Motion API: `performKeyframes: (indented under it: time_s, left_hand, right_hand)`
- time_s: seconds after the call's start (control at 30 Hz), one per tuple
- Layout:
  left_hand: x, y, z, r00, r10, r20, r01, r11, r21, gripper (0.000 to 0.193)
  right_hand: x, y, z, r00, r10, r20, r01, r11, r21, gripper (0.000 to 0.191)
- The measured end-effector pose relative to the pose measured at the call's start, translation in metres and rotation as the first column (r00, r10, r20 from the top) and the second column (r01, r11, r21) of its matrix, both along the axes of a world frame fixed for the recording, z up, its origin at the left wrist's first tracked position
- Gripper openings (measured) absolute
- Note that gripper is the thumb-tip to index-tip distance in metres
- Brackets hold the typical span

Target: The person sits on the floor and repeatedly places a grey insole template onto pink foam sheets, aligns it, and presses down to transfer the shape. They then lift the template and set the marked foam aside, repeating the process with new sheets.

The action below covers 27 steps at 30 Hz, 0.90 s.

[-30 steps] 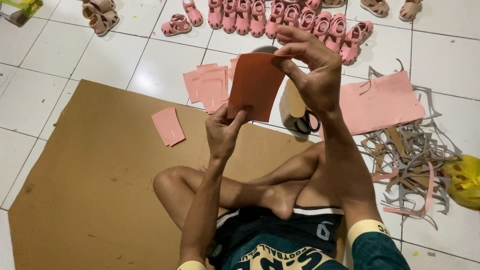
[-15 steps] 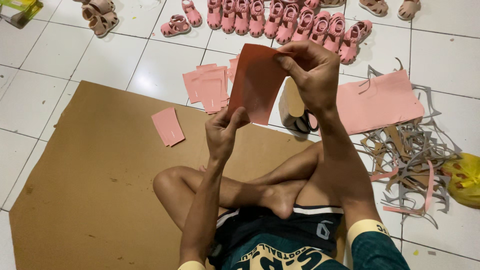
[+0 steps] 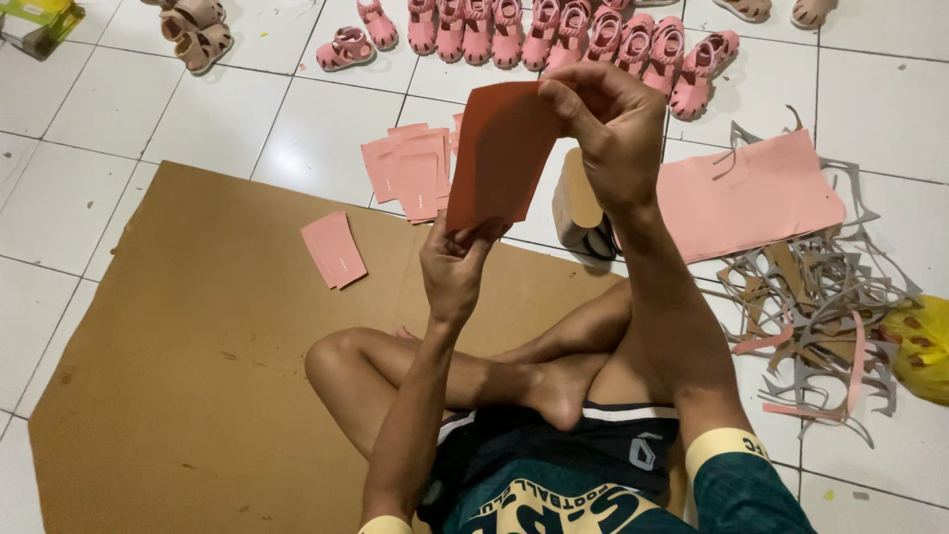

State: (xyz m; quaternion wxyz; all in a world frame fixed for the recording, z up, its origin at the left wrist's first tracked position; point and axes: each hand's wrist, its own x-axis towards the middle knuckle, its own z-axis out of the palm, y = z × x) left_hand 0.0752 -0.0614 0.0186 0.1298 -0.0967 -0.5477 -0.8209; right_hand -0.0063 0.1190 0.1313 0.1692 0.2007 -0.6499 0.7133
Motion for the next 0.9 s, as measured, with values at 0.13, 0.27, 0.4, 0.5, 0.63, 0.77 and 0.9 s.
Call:
performKeyframes:
  time_s: [0.13,0.27,0.4,0.5,0.63,0.77,0.9]
  left_hand:
    - [-0.002,-0.002,-0.008,0.999,-0.017,0.028,0.015,0.996,0.086,0.028]
    - [0.001,-0.006,-0.007,0.999,-0.026,0.019,0.024,0.994,0.106,0.03]
    - [0.006,-0.009,-0.002,0.996,-0.075,0.057,0.064,0.983,0.172,0.038]
    - [0.01,-0.005,0.0,0.996,-0.011,0.088,-0.002,0.989,0.15,0.029]
    - [0.011,-0.001,0.0,0.98,0.172,0.1,-0.176,0.984,0.029,0.015]
    - [0.011,-0.004,0.002,0.968,0.214,0.13,-0.218,0.976,0.015,0.016]
    - [0.012,-0.004,0.003,0.968,0.203,0.145,-0.209,0.977,0.029,0.018]
  right_hand:
    - [-0.002,-0.008,-0.003,0.991,0.136,-0.006,-0.136,0.991,-0.017,0.031]
    - [-0.002,-0.017,-0.011,0.958,0.288,-0.015,-0.284,0.952,0.117,0.033]
    - [-0.004,-0.022,-0.022,0.963,0.223,0.15,-0.243,0.961,0.134,0.027]
    - [-0.007,-0.023,-0.027,0.958,0.235,0.166,-0.251,0.964,0.086,0.028]
    - [-0.007,-0.023,-0.028,0.955,0.228,0.19,-0.247,0.965,0.085,0.029]
    - [-0.007,-0.023,-0.028,0.956,0.17,0.237,-0.206,0.969,0.134,0.029]
    - [-0.008,-0.024,-0.033,0.959,0.253,0.132,-0.262,0.964,0.053,0.027]
